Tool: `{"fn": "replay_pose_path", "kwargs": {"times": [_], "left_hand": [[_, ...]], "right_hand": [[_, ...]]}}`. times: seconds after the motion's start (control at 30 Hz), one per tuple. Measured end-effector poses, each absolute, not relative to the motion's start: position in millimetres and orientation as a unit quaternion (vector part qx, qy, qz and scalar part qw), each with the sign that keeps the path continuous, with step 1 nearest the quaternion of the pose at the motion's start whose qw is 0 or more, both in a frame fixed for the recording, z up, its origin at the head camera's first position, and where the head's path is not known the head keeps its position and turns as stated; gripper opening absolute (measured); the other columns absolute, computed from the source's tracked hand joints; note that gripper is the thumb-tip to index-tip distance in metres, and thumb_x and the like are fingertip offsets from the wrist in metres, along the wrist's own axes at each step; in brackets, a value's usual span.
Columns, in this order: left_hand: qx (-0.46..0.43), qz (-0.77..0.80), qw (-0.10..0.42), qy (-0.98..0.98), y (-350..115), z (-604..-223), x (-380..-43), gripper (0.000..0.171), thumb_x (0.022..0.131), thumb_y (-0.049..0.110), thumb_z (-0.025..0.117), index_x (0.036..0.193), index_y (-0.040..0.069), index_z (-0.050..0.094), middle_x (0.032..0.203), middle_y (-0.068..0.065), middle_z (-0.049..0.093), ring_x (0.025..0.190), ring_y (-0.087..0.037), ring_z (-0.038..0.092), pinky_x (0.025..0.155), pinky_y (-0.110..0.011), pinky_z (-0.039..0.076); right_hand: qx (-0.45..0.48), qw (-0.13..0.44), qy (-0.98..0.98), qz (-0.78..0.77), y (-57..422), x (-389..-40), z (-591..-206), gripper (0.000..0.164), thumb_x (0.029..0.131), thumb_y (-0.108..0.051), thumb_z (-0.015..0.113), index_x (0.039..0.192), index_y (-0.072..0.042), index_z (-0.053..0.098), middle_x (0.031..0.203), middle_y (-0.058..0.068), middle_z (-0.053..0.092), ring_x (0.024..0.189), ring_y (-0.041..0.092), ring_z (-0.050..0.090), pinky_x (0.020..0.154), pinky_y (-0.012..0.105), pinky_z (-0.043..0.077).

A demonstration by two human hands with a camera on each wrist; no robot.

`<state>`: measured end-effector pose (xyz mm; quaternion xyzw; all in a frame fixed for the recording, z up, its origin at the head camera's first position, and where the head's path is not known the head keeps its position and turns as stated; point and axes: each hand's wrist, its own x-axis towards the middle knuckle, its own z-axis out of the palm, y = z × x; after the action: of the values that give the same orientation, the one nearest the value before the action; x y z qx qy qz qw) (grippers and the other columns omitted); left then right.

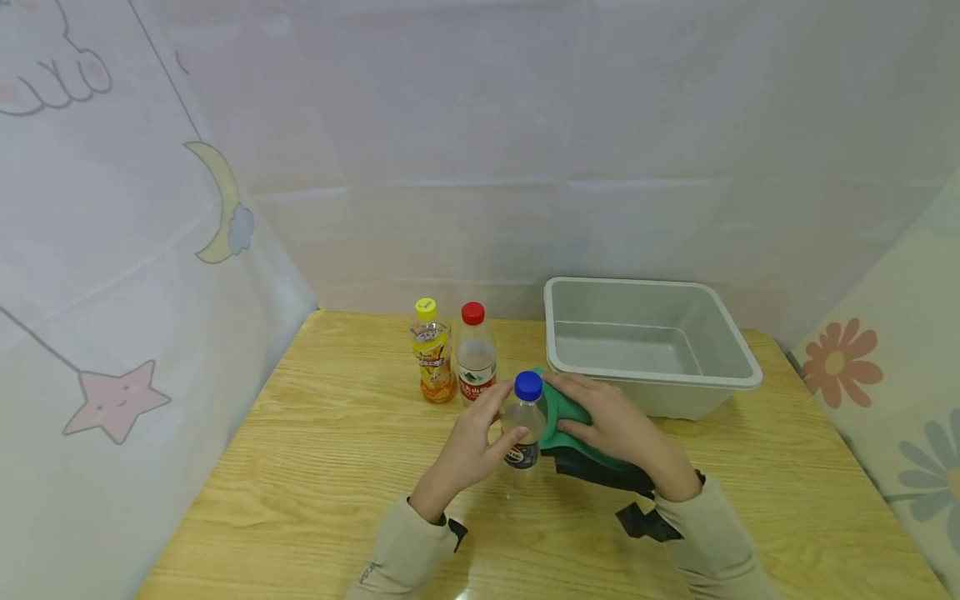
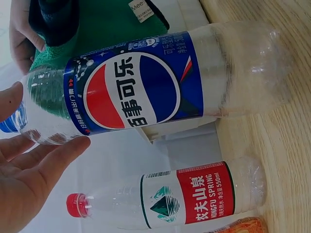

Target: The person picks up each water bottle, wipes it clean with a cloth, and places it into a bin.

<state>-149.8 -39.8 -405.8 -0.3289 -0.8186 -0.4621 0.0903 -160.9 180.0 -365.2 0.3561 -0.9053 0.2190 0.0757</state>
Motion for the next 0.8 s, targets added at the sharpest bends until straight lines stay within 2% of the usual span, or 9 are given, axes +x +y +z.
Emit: {"fn": "replay_pose_path", "kwargs": {"times": [0.37,0.67,0.8], "left_hand": [[-0.335,-0.466,0.093,-0.814,-40,-408,-151,0.053,0.089,0.015,0.059,0.135,0.0,0.036,0.131,-0.018,0.043,0.114,-0.035,0.048,0.083,-0.04,0.05],[-0.333,-0.47,0.092,-0.812,-41,-409,-150,0.054,0.089,0.015,0.059,0.135,-0.001,0.036,0.132,-0.018,0.042,0.116,-0.035,0.047,0.082,-0.041,0.05],[-0.33,-0.469,0.092,-0.814,-40,-409,-150,0.054,0.089,0.013,0.059,0.136,-0.001,0.035,0.133,-0.018,0.042,0.117,-0.035,0.046,0.082,-0.04,0.05]], "right_hand": [[0.35,0.085,-0.904,0.23,182,-164,-382,0.061,0.076,-0.01,0.073,0.13,0.003,0.046,0.123,0.023,0.052,0.108,0.039,0.052,0.085,0.051,0.045],[0.348,0.117,-0.897,0.246,181,-161,-395,0.06,0.074,-0.009,0.074,0.127,0.004,0.049,0.117,0.022,0.056,0.099,0.037,0.057,0.078,0.049,0.049],[0.348,0.111,-0.897,0.249,181,-163,-401,0.059,0.074,-0.009,0.074,0.126,0.005,0.05,0.116,0.022,0.056,0.098,0.036,0.058,0.077,0.048,0.049]]}}
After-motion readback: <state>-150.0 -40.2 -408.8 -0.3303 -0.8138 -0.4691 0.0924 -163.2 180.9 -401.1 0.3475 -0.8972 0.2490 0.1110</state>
